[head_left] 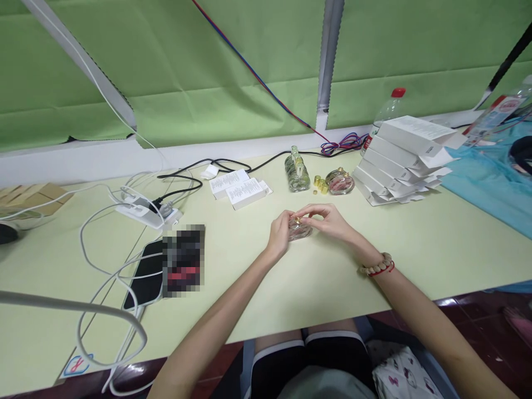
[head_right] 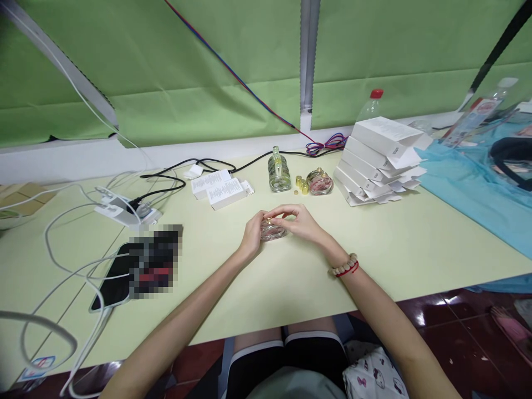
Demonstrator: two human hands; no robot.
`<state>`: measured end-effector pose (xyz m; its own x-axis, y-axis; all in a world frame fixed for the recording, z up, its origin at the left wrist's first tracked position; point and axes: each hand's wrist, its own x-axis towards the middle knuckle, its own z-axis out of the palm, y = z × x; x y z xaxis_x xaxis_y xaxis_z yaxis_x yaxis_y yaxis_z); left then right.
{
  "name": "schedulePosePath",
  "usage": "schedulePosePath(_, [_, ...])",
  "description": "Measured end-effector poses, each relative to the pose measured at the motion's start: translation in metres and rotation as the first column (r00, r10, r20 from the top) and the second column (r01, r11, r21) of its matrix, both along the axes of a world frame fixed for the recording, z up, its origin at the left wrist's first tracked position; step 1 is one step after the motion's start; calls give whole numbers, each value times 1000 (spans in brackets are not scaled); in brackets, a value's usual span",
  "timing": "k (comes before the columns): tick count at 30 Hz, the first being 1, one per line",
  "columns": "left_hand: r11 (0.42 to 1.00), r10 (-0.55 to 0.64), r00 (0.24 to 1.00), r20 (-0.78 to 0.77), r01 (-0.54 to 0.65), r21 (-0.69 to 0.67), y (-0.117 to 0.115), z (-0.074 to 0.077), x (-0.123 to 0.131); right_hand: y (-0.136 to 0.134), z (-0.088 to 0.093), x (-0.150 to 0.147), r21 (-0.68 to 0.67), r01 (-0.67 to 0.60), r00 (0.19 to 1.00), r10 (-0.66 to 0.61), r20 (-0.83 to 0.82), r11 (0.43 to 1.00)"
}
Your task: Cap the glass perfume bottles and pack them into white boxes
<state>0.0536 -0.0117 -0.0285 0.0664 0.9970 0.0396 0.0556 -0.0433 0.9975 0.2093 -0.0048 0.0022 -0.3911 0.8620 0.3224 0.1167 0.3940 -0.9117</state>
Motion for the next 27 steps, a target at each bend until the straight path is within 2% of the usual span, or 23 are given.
schedulePosePath(7, [999,-32,998,51,33,-22,2,-5,-1,0,1,1,0,-27,1000,27,-10,1000])
schedulePosePath(12, [1000,-28,1000,11,28,-4,1,-5,-2,-2,4,0,-36,-52,997,50,-54,998])
schedulePosePath(19, [1000,-7,999,-47,8,23,2,-5,-2,-2,4,-2,-170,-83,989,61,-132,982])
schedulePosePath(27, [1000,0,1000,28,0,-7,3,-7,-1,1,-3,-5,-253,-43,978,-10,-208,966])
